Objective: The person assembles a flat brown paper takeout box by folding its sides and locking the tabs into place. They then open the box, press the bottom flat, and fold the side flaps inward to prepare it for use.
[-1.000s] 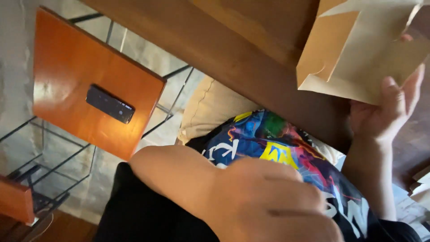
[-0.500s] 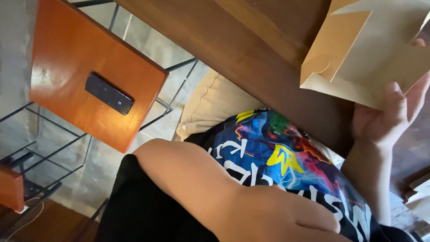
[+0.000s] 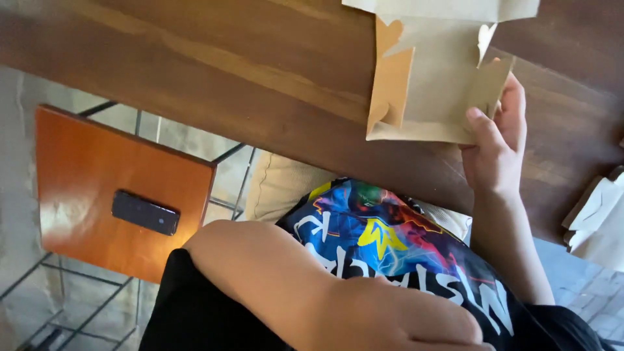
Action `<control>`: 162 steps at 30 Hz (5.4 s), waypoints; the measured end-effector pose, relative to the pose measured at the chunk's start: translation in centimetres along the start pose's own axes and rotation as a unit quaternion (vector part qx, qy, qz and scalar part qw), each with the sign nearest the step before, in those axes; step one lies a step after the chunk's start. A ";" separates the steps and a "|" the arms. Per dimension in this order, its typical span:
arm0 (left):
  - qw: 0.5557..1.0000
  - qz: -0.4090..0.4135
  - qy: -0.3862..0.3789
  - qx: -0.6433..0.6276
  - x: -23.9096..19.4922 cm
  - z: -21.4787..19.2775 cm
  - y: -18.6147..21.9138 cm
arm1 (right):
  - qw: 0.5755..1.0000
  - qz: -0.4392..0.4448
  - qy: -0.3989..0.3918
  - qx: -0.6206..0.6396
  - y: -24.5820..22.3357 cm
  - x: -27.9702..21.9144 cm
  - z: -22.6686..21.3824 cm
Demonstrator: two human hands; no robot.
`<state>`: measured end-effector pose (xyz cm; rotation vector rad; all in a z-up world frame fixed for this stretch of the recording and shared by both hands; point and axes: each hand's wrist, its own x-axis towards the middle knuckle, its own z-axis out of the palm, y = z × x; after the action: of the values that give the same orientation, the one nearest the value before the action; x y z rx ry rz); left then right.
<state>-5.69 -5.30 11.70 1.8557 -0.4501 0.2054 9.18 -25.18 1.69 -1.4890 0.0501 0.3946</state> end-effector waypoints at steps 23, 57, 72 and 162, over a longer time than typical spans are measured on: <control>0.984 -0.002 0.010 0.176 3.8 -3.7 -16.2 | 0.795 -0.207 -0.050 -0.567 -3.0 -0.9 7.0; 0.993 -0.104 -0.030 0.041 18.7 6.4 -6.2 | 0.835 -0.364 0.183 -0.370 -9.1 -1.1 -6.2; 0.997 -0.079 0.005 -0.028 19.2 6.9 -4.0 | 0.837 -0.330 0.203 -0.388 -13.4 -1.8 -5.2; 0.953 -0.211 -0.144 0.161 14.6 -1.7 -13.4 | 0.743 -0.446 -0.076 -0.494 1.2 -0.3 -9.0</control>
<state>13.14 -3.08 5.75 2.2670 -0.2127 -0.3033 10.37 -33.96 -0.21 -2.2793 -1.1404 -0.3350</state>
